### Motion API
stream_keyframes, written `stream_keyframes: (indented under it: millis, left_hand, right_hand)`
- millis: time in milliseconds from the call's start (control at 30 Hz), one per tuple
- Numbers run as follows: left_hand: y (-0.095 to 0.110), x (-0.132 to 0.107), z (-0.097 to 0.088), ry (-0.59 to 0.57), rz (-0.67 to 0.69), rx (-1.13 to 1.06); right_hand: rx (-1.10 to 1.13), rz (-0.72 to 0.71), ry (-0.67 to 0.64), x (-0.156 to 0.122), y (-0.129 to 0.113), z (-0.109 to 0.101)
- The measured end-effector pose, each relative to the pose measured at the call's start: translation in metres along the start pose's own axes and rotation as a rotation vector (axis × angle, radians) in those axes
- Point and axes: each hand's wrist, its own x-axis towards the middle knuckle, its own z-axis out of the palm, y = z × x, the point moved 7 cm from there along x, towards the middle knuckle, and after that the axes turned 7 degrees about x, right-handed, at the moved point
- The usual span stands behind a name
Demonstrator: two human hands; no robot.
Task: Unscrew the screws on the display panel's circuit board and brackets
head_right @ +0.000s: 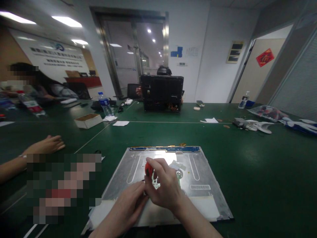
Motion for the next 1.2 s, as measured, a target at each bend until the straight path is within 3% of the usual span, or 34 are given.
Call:
stream_keyframes:
  millis: [433, 867, 1200]
  left_hand:
    - [-0.0010, 0.0014, -0.0008, 0.003, -0.009, 0.002]
    - [0.0014, 0.0011, -0.0001, -0.017, 0.010, 0.024]
    - [0.0014, 0.0000, 0.0002, -0.017, 0.008, 0.030]
  right_hand:
    - [-0.052, -0.026, 0.029, -0.0001, 0.0016, -0.0014]
    - [-0.010, -0.015, -0.027, 0.0004, 0.0004, 0.0002]
    - [-0.068, -0.006, 0.027, -0.0013, 0.0069, -0.0006]
